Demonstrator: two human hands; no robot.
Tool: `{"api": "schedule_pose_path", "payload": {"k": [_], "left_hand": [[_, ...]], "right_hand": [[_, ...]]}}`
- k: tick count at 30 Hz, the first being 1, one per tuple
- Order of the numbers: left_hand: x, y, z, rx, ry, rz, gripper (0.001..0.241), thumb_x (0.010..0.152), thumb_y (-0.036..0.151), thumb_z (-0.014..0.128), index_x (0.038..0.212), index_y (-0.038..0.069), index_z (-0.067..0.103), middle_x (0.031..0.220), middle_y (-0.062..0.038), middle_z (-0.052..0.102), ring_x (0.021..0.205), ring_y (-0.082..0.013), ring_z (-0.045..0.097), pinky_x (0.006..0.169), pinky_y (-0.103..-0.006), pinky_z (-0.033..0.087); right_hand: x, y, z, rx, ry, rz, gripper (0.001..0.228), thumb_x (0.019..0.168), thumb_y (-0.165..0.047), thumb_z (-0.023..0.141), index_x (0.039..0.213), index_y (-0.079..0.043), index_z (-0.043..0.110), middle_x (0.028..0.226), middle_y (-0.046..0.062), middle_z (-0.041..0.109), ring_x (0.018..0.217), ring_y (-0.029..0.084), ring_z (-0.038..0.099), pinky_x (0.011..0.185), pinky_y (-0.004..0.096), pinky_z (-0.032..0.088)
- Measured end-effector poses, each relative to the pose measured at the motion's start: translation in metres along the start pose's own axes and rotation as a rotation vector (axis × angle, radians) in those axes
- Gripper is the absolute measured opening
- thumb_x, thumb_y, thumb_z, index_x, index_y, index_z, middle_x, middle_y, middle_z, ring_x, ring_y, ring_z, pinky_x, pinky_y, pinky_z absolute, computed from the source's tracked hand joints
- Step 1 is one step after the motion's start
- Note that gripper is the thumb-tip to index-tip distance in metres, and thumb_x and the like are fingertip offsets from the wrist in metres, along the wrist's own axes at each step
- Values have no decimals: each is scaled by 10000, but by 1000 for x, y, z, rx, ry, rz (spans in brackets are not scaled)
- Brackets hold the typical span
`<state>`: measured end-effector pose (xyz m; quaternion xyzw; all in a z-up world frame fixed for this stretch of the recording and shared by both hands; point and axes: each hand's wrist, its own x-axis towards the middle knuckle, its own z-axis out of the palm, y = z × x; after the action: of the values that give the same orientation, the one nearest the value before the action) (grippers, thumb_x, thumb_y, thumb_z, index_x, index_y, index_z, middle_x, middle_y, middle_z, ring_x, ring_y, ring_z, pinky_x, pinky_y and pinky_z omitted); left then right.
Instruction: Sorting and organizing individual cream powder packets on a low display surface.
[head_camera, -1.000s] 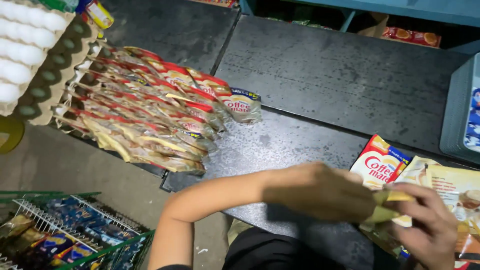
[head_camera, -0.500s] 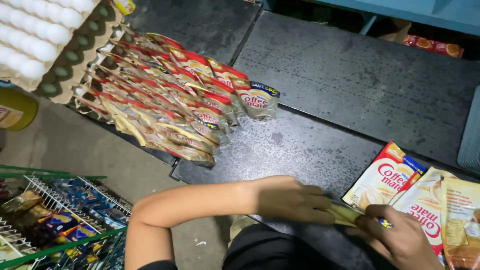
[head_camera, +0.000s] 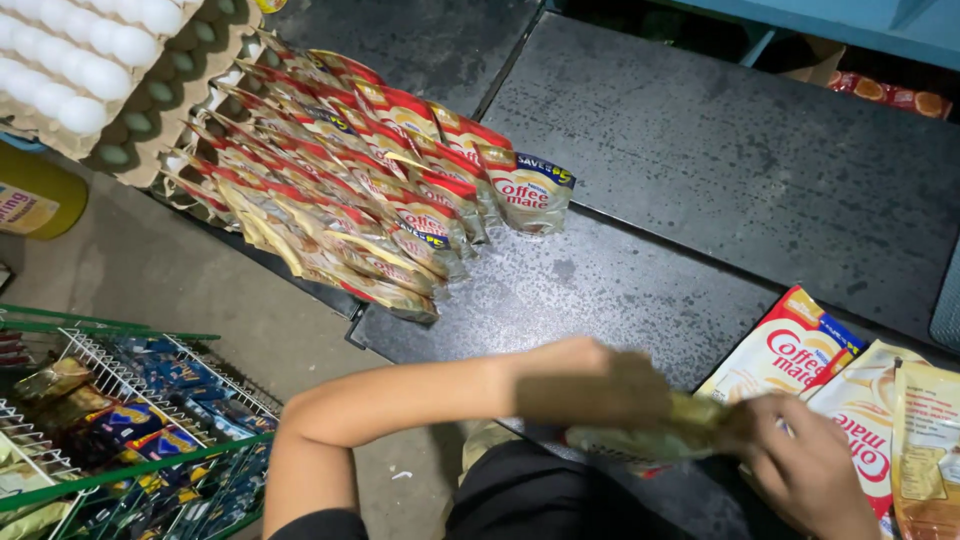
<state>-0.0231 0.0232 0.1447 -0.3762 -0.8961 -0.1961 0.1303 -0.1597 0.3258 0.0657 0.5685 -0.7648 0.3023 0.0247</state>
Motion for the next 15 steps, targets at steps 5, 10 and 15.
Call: {"api": "schedule_pose_path", "payload": {"k": [5,10,15], "left_hand": [[-4,-67,57,-533,128,-511,204,987,276,613,1021,98,706,1039,-117,704,991,-298,697,854,-400,559],[-20,-148,144,-675,289,-643,246,964,301,652,1052,77,701,972,-134,744,943,-290,729,842,-387,556],[-20,-145,144,-330,210,-707,274,931,208,710,1187,116,688,1157,-140,687,1143,-342,635,957,-422,507]], "right_hand": [[63,30,41,165,77,187,80,907,-71,607,923,7,618,906,140,565,821,335,589,711,397,474],[81,90,118,187,96,414,270,1043,-217,634,934,28,667,844,176,557,771,344,581,694,420,456],[70,73,104,293,76,531,296,997,-192,708,1216,-34,586,1059,138,647,888,254,656,801,358,522]]}}
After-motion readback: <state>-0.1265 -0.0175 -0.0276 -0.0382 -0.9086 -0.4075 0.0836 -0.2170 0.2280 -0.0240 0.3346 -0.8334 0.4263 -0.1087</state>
